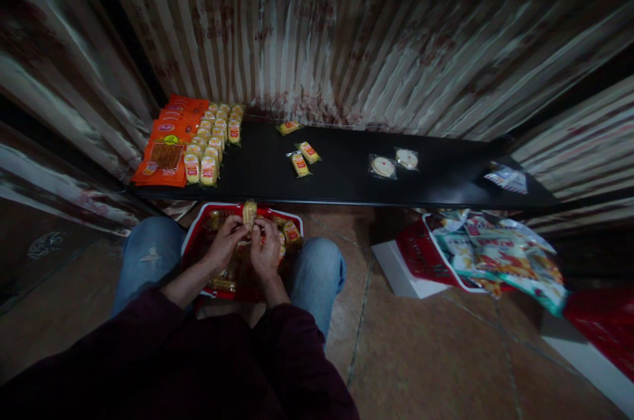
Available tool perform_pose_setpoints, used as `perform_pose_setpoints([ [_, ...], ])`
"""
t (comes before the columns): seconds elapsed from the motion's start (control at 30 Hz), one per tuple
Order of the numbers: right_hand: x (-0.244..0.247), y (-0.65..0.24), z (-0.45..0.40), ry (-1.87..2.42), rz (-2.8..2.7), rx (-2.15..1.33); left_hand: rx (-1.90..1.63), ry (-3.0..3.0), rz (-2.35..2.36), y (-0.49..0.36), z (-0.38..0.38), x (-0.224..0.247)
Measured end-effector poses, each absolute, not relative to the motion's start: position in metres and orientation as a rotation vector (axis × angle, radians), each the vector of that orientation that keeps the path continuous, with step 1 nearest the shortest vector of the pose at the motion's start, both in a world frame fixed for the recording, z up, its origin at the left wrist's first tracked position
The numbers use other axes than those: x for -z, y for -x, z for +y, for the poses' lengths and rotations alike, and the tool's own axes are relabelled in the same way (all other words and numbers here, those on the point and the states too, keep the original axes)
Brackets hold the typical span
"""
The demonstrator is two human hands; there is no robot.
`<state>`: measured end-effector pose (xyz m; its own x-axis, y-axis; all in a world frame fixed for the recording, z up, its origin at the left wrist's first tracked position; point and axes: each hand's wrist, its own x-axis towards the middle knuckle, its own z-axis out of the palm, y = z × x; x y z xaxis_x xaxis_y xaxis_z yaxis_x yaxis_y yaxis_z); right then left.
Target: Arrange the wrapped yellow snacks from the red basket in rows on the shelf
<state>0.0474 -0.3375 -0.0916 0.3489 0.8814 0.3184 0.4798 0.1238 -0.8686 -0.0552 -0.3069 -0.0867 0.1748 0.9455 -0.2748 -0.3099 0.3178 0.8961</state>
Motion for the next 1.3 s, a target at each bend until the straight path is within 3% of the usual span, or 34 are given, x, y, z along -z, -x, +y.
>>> perform_pose_setpoints([
  [0.47, 0.096, -0.041, -0.331, 1.511, -1.103, -0.7, -1.09, -1.13, 1.149, 0.061, -0.306, 0.073],
  [1.3, 0.077, -0.042, -0.251, 1.395, -1.111, -0.709, -1.32, -1.293, 1.151, 0.058, -0.254, 0.058],
])
